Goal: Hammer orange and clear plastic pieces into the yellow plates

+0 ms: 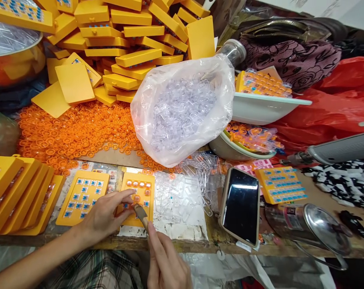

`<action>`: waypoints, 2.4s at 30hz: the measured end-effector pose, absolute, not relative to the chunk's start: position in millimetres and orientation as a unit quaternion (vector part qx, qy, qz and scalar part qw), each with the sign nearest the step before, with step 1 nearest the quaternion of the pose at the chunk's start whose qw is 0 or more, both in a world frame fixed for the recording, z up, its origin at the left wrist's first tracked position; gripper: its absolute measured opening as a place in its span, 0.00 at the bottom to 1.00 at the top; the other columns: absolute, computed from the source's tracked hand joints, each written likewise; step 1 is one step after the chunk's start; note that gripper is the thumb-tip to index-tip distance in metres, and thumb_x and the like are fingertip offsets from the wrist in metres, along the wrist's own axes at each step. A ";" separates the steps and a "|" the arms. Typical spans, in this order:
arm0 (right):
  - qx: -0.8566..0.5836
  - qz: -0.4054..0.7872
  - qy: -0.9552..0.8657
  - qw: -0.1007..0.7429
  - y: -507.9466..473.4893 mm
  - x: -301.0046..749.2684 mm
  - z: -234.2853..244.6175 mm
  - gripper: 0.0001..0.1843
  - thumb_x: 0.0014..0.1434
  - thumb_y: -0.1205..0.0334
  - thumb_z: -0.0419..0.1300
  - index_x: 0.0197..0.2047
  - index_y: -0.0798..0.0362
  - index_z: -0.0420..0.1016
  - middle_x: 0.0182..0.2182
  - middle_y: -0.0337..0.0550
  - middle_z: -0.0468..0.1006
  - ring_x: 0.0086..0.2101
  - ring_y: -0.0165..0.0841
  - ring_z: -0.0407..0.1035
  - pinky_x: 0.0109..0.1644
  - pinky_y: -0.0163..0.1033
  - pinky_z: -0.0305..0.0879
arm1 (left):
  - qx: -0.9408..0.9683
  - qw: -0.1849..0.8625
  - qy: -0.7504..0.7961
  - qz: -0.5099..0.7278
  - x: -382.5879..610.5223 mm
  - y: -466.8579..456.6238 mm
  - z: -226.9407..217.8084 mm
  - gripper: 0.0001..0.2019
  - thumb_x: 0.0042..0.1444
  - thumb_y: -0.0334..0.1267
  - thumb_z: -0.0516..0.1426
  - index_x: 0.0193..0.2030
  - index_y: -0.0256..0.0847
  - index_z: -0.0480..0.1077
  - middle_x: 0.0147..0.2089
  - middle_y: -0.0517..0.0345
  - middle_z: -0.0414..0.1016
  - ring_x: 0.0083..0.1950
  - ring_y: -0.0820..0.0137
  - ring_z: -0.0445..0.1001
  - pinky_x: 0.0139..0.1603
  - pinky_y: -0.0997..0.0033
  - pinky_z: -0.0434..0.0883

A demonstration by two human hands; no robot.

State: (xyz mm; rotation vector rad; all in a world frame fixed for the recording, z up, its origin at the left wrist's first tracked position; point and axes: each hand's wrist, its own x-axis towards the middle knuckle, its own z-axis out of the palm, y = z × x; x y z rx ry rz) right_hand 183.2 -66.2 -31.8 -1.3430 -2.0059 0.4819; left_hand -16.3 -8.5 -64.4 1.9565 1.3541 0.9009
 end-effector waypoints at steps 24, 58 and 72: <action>-0.585 0.156 -0.656 0.451 -62.6 189.5 -41.4 0.31 0.56 0.76 0.60 0.59 0.41 0.67 0.47 0.37 0.79 0.41 0.34 0.76 0.47 0.37 0.74 | 0.722 0.209 0.599 0.276 -34.9 118.3 -58.2 0.09 0.56 0.27 0.54 0.34 0.38 0.76 0.33 0.54 0.77 0.39 0.65 0.75 0.44 0.66 0.72; -0.489 0.164 -0.818 0.255 -60.2 182.4 -28.0 0.32 0.61 0.76 0.50 0.67 0.47 0.56 0.43 0.48 0.78 0.38 0.33 0.76 0.37 0.33 0.73 | 0.684 0.376 0.504 0.371 -32.0 -13.0 -65.0 0.24 0.59 0.30 0.54 0.62 0.44 0.57 0.42 0.55 0.79 0.42 0.68 0.78 0.45 0.64 0.76; -0.472 0.201 -0.816 0.266 -59.2 184.5 -27.7 0.32 0.60 0.77 0.51 0.67 0.49 0.56 0.41 0.48 0.78 0.37 0.30 0.75 0.36 0.30 0.73 | 0.695 0.358 0.532 0.325 -43.3 -0.8 -51.6 0.21 0.57 0.27 0.53 0.58 0.41 0.63 0.41 0.57 0.80 0.39 0.72 0.78 0.41 0.73 0.76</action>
